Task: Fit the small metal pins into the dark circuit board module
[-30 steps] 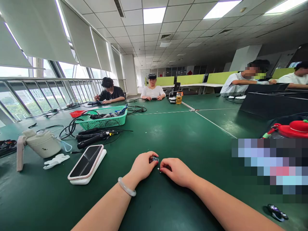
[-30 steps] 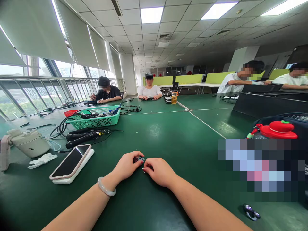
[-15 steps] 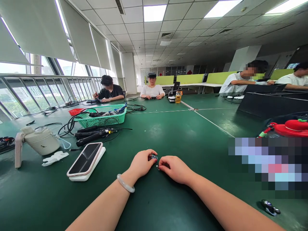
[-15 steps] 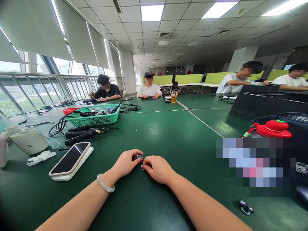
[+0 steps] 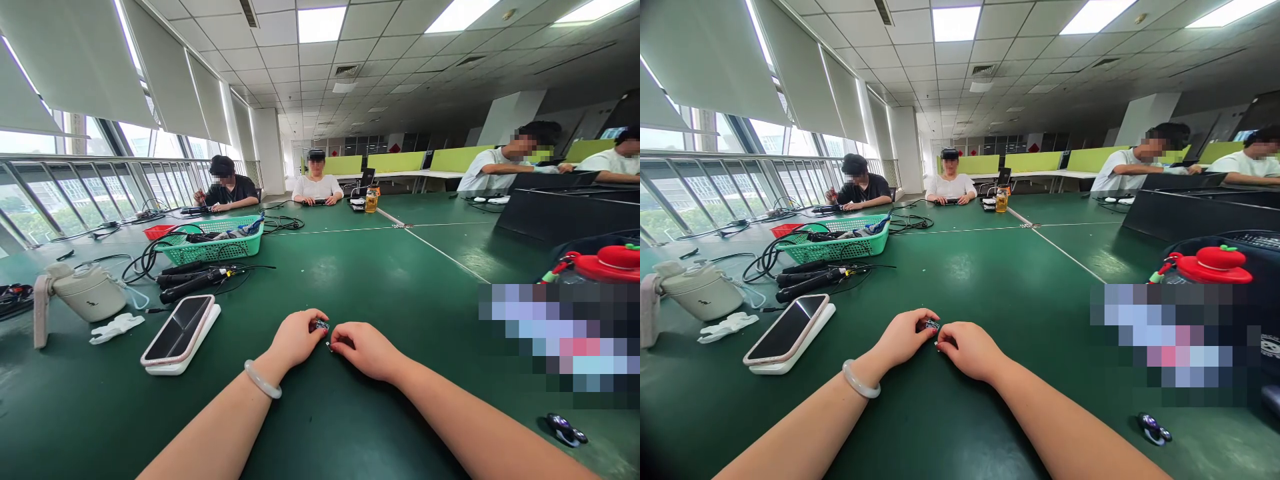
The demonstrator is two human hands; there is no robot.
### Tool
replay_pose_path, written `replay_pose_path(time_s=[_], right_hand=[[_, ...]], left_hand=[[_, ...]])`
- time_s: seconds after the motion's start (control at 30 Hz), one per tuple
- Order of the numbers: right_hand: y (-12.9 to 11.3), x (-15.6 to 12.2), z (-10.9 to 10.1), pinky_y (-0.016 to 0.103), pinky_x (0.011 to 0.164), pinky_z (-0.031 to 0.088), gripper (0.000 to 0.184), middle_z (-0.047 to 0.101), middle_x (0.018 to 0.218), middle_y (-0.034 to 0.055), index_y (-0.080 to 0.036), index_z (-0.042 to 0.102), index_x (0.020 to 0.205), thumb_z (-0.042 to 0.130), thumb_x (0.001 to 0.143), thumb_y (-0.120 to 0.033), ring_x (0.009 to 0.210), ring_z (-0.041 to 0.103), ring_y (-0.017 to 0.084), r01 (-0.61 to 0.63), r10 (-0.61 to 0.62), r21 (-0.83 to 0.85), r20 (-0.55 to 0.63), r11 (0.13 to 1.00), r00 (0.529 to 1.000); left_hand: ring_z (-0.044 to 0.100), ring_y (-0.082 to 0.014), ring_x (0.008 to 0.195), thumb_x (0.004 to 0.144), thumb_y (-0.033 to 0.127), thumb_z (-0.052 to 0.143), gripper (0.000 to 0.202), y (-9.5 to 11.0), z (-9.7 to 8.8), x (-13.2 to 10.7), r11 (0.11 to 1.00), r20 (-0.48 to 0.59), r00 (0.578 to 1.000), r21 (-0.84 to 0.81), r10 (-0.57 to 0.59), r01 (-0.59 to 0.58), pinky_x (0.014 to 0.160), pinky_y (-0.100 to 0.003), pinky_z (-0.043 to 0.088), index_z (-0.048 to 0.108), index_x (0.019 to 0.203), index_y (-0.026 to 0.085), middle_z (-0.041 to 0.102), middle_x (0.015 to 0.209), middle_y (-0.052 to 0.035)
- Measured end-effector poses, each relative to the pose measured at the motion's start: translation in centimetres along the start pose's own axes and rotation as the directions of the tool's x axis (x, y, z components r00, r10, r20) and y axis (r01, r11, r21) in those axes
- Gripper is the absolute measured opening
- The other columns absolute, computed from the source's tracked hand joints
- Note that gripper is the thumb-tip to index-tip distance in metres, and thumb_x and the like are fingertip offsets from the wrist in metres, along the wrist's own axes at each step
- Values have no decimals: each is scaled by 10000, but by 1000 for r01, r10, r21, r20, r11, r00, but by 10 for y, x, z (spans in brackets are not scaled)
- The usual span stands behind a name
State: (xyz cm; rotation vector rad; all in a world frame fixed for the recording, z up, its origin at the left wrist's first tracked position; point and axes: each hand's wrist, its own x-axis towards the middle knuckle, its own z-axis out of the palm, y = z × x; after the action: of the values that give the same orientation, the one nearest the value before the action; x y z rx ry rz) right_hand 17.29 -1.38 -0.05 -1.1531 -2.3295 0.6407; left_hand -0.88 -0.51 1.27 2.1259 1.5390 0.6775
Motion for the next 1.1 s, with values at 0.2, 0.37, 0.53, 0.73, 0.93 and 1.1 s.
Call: replay_pose_path(time_s=[0.2,0.37,0.53,0.73,0.93,1.1], right_hand=[[-1,0,0,245,659,388,134,640,783,2,-211,616,768,503,838,-228,719,554,138,15,-14,22,-43,1000,999],[-3,1,-2,243,657,390,145,638,767,-7,-207,610,753,495,838,-231,711,547,130,-13,19,60,-104,998,994],[-3,0,-4,239,643,395,165,643,742,-21,-209,618,766,482,851,-247,674,542,119,-34,47,97,-133,995,990],[1,2,-2,262,690,444,164,678,810,-1,-220,663,836,499,826,-220,723,588,139,-43,68,112,-232,993,970],[4,4,0,301,771,477,210,698,879,19,-224,685,873,480,829,-205,813,621,161,-35,72,120,-317,992,946],[3,4,-2,304,788,481,198,697,879,18,-230,685,869,489,839,-214,825,621,161,-25,63,122,-318,992,946]], left_hand=[[611,-174,735,761,268,547,243,-2,1,0,1000,-8,1000,-10,11,-11,672,-276,452,658,974,230,684,814,-20],[614,-179,746,763,284,562,247,-3,2,0,1000,-6,1000,-9,-2,2,680,-276,454,667,980,233,689,826,-24],[608,-173,729,777,312,557,249,-3,1,0,1000,-3,1000,-27,3,-3,678,-275,445,664,989,237,690,818,-15],[600,-164,712,768,369,570,252,0,0,0,998,6,1000,-57,14,-14,654,-264,431,666,948,220,682,802,-13],[602,-164,720,734,349,618,190,7,-2,-1,997,-16,999,-67,37,-38,663,-268,427,666,857,212,695,797,-9],[601,-185,777,702,382,654,212,12,-2,-2,998,-34,999,-56,37,-39,693,-285,431,666,820,206,699,831,-20]])
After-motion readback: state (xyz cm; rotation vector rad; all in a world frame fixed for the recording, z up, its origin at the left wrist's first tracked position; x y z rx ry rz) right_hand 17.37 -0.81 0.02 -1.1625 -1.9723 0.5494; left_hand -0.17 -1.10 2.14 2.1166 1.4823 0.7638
